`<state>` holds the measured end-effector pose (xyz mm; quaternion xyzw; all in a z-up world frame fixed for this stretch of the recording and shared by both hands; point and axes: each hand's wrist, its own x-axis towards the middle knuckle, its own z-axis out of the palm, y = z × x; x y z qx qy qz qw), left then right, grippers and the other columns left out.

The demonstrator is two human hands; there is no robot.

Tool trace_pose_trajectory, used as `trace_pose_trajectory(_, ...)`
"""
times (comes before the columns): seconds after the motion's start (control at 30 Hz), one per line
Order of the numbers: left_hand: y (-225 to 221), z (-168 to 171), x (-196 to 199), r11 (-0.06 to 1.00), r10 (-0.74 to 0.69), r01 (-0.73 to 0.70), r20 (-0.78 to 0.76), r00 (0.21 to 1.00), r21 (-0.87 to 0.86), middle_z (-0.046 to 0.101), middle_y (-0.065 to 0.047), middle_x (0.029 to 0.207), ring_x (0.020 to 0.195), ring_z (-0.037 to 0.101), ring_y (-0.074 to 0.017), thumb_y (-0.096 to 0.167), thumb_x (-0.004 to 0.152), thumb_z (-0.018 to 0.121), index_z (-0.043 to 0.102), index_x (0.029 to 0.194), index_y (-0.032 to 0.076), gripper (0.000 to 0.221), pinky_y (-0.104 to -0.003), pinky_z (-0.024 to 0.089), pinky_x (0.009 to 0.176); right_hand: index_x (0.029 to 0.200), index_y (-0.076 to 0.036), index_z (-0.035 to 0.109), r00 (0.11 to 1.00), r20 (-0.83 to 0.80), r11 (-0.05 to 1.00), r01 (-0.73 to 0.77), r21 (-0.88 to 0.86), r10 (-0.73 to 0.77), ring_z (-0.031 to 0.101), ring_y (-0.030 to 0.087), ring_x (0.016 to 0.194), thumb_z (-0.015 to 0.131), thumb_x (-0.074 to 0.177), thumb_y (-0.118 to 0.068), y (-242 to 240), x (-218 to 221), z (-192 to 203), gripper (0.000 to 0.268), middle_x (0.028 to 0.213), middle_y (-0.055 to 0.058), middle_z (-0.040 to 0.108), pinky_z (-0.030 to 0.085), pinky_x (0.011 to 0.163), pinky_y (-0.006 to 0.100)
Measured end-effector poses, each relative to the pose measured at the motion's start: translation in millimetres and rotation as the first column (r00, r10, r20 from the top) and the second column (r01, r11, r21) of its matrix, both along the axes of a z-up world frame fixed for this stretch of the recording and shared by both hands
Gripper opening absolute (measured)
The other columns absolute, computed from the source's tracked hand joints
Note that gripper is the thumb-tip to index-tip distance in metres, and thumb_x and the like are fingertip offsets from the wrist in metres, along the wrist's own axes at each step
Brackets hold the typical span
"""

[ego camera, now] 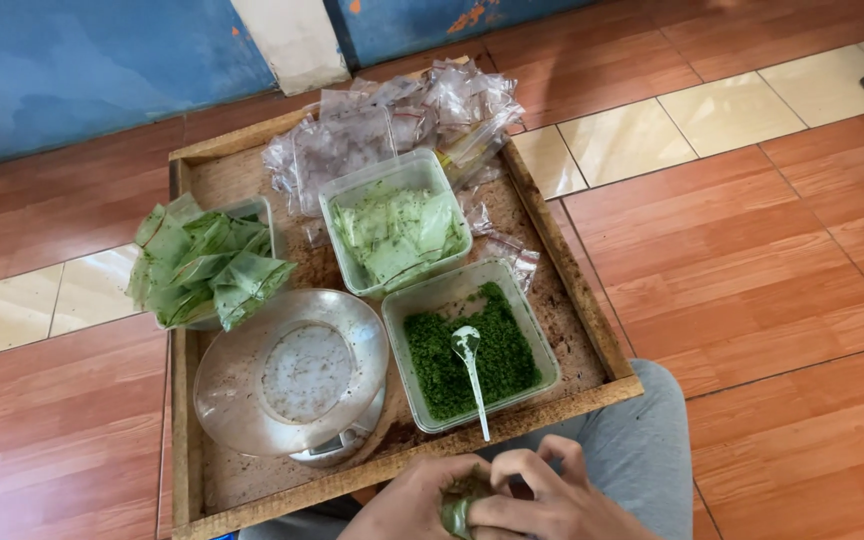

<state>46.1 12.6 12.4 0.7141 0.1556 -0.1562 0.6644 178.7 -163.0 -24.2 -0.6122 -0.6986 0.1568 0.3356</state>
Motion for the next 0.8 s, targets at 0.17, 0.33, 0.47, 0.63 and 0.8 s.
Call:
trace_pose_trajectory(0.17, 3, -5, -5, 0.963, -0.166, 0.134, 0.121, 0.979, 0.233, 0.067, 0.004, 0.1, 0.093, 0.068, -0.0079, 0.014, 0.094, 0.06, 0.069, 0.105, 0.014, 0.014, -0.031, 0.047, 0.079, 0.11, -0.032, 0.06, 0.998, 0.039, 0.92, 0.056, -0.388, -0.044, 0.024, 0.032, 0.115, 0.062, 0.1, -0.051, 9, -6, 5, 0.022, 0.142, -0.006, 0.031, 0.022, 0.101, 0.054)
trace_pose_trajectory(0.33, 11, -14, -19, 0.97, -0.187, 0.15, 0.195, 0.963, 0.191, 0.073, 0.0, 0.109, 0.1, 0.072, -0.012, 0.023, 0.096, 0.057, 0.07, 0.11, 0.014, 0.021, -0.03, 0.052, 0.084, 0.109, -0.043, 0.067, 0.996, 0.054, 0.863, 0.094, -0.496, -0.077, 0.018, 0.042, 0.131, 0.066, 0.096, -0.063, 13, -14, 2, 0.024, 0.16, -0.009, 0.027, 0.02, 0.1, 0.06)
trace_pose_trajectory(0.47, 15, -9, -27, 0.951, -0.235, 0.186, 0.185, 0.954, 0.249, 0.072, -0.004, 0.1, 0.091, 0.071, -0.0192, 0.017, 0.097, 0.055, 0.066, 0.103, 0.013, 0.013, -0.033, 0.049, 0.077, 0.094, -0.031, 0.067, 0.976, 0.219, 0.995, 0.041, -0.095, -0.019, 0.036, 0.014, 0.144, 0.058, 0.096, -0.039, 22, -23, 21, 0.012, 0.153, 0.008, 0.044, 0.019, 0.1, 0.055)
trace_pose_trajectory(0.63, 15, -16, -30, 0.945, -0.303, 0.263, 0.221, 0.927, 0.194, 0.065, -0.007, 0.083, 0.072, 0.061, -0.019, 0.009, 0.098, 0.055, 0.065, 0.094, 0.008, 0.01, -0.035, 0.043, 0.064, 0.087, -0.036, 0.067, 0.976, 0.216, 0.997, 0.01, -0.08, 0.008, 0.038, 0.022, 0.142, 0.061, 0.096, -0.034, 21, -28, 26, 0.011, 0.157, 0.004, 0.043, 0.021, 0.101, 0.055)
trace_pose_trajectory(0.8, 18, -23, -33, 0.969, -0.246, 0.221, 0.383, 0.89, 0.107, 0.052, 0.002, 0.072, 0.064, 0.047, -0.008, 0.001, 0.103, 0.062, 0.054, 0.075, 0.011, 0.031, -0.032, 0.032, 0.056, 0.118, -0.029, 0.072, 0.966, 0.101, 0.939, -0.202, -0.278, 0.237, 0.021, 0.039, 0.142, 0.068, 0.1, -0.032, 20, -3, 51, 0.019, 0.158, 0.01, 0.036, 0.013, 0.102, 0.058)
